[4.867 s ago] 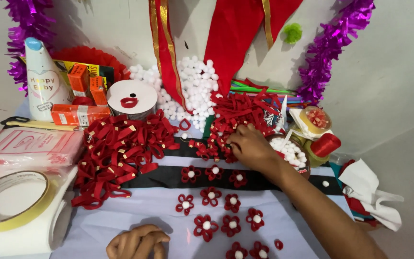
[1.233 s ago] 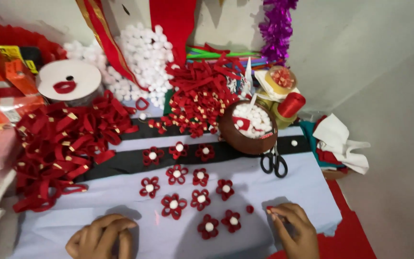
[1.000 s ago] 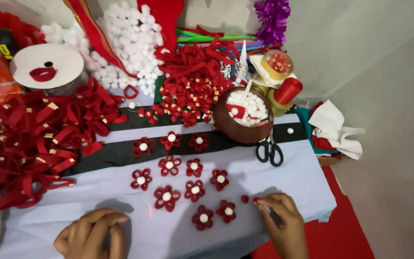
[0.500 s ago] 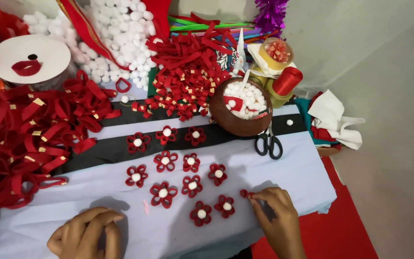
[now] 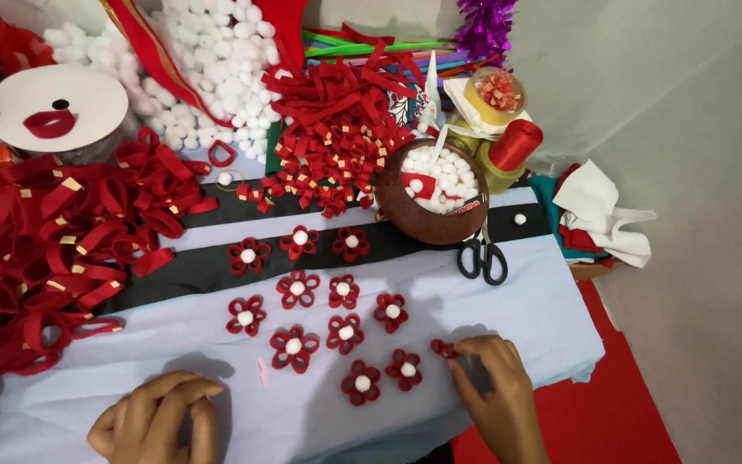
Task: Arranging small handmade ribbon flowers into a decorative pattern on a white cloth surface.
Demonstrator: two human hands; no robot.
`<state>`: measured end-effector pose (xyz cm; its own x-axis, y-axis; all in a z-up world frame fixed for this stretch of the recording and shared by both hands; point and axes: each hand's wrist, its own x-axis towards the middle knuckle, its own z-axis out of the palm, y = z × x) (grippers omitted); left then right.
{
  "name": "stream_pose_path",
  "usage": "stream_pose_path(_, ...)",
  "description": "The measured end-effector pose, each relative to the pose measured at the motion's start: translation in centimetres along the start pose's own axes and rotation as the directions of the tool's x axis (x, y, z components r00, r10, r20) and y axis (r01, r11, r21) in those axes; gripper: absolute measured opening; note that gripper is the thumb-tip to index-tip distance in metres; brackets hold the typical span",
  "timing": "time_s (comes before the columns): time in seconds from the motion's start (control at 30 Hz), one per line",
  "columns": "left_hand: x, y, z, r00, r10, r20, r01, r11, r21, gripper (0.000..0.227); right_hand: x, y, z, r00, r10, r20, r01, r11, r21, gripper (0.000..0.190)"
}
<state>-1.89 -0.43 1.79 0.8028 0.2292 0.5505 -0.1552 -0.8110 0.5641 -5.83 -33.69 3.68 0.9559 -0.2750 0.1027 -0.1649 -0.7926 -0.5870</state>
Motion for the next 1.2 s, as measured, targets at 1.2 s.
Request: stream_pose_path(1.2, 1.0, -1.2, 1.6, 0.962, 0.125, -0.242, -0.114, 0.992, 0.058, 0.025, 25.1, -8.9, 7.7, 0.502, -0.790, 0.351, 0.858, 0.505, -0.091, 0.029)
